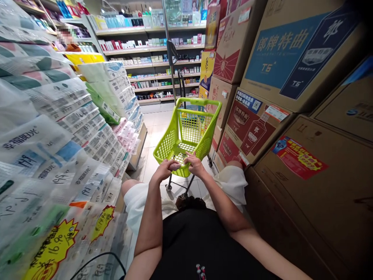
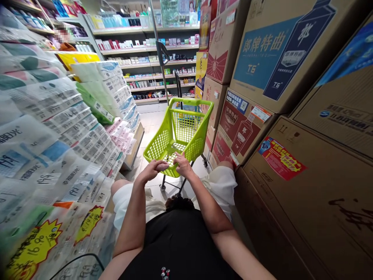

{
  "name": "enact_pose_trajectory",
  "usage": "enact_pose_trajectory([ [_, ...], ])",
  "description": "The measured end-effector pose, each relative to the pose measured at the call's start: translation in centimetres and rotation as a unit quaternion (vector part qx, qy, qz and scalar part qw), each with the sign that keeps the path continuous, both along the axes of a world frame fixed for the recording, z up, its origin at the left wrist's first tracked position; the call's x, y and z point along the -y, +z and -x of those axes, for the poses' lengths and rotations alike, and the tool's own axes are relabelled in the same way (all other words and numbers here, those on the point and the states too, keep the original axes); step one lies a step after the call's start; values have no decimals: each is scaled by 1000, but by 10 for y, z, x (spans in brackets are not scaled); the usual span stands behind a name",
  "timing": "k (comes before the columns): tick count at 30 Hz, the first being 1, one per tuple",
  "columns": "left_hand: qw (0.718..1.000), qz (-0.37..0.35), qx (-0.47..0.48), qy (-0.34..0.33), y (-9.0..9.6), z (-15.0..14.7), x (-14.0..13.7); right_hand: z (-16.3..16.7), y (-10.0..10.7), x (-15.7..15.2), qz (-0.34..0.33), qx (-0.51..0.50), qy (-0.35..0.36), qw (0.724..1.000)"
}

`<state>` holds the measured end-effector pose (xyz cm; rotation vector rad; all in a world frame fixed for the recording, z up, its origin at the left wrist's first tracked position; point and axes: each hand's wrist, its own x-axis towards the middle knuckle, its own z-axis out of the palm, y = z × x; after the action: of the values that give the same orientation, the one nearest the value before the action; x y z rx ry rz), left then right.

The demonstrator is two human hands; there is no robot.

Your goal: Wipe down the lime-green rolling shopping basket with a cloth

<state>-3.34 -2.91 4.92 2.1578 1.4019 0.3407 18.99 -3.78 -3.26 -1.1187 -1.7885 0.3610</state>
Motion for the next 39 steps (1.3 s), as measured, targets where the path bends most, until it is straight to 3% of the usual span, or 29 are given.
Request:
enact_pose_trajectory([
  [6, 988, -34, -26, 146, 0, -5, 0, -3, 0, -2, 4, -1, 1, 1000],
  [11, 951, -73, -80, 290, 2, -2, 1, 0, 3, 0, 9, -14, 4, 1000],
  [13, 950, -83, -103, 282, 3, -12, 5, 1, 5, 2, 16, -17, 4, 1000],
  [17, 986, -69, -117, 101, 7, -41, 14, -2, 7, 4, 28, -27, -11, 999],
  [19, 989, -70, -105, 73, 8, -44, 16, -4, 7, 4, 30, -25, -11, 999],
  [21, 984, -70, -101, 127, 9, -35, 13, -6, 6, 4, 27, -21, -1, 999],
  [24, 957, -81, -98, 262, 9, -14, 7, -5, 5, 4, 14, -19, 6, 1000],
  [26, 945, -88, -92, 301, 8, -5, 5, -3, 4, 4, 7, -26, 1, 1000],
  [27, 950, -82, -90, 287, 8, -4, 5, -2, 4, 5, 5, -29, -4, 1000],
  [30, 985, -38, -80, 149, 8, -10, 7, -1, 5, 5, 11, -33, -13, 999],
  [32, 993, -21, -68, 91, 8, -15, 7, -2, 6, 5, 20, -32, -10, 999],
  [39, 966, -80, -53, 240, 0, -13, 7, 0, 4, 1, 17, -17, 4, 1000],
])
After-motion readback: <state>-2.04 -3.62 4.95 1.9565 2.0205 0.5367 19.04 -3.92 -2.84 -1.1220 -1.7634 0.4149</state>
